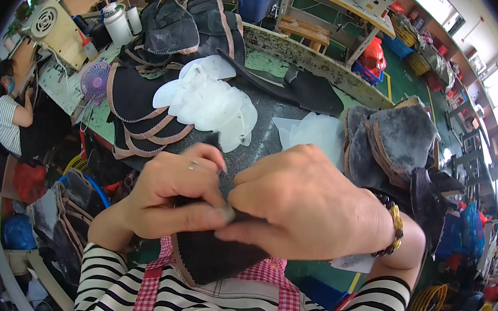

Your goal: The person assembles footwear components by hand in a factory setting. They pick up black shoe uppers and grey fuzzy lining pieces, insert the lining into the uppers, and place the assembled units into a yellow basket. The process is repetitive, involving handling multiple identical pairs of shoe parts.

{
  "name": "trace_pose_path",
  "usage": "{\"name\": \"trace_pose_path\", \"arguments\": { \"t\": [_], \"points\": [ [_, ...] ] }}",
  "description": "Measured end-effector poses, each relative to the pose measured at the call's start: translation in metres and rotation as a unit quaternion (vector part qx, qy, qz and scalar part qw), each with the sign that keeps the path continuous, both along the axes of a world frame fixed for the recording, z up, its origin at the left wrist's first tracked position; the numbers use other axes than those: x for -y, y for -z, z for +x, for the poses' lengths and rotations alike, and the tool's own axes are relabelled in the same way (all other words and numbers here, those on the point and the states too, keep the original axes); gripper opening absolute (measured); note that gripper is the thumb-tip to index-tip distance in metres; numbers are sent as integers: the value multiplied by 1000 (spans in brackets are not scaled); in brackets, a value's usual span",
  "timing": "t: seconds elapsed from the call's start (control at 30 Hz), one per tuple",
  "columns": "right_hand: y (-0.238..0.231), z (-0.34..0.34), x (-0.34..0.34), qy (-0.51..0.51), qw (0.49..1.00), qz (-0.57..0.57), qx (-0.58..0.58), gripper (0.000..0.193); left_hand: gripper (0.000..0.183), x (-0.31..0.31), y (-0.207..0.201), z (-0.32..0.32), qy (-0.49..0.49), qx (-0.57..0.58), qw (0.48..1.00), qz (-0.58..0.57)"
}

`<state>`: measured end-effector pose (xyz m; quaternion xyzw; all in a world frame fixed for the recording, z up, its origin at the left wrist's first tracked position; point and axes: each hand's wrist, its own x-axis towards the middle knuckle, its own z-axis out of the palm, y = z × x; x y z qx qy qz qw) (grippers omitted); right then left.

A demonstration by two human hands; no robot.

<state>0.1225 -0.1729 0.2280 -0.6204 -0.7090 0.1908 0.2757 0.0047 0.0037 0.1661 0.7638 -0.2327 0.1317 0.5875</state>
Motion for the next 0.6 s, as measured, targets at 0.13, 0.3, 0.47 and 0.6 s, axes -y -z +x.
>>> {"name": "trace_pose_path", "arguments": {
  "t": [0.13, 0.3, 0.47, 0.6],
  "points": [
    [16, 6, 11, 78, 990, -62, -96, 42, 21, -8, 10, 7, -77, 55, 994, 61],
    [-4, 17, 2, 19, 983, -170, -73, 45, 16, -6, 7, 20, -85, 92, 984, 125],
    [4, 28, 3, 28, 998, 38, 32, 33, 37, -36, -1, 16, -330, 111, 935, 60],
    [17, 39, 0, 27, 969, 206, 135, 22, 49, -77, 67, 1, -132, -130, 879, -440]
  ]
}}
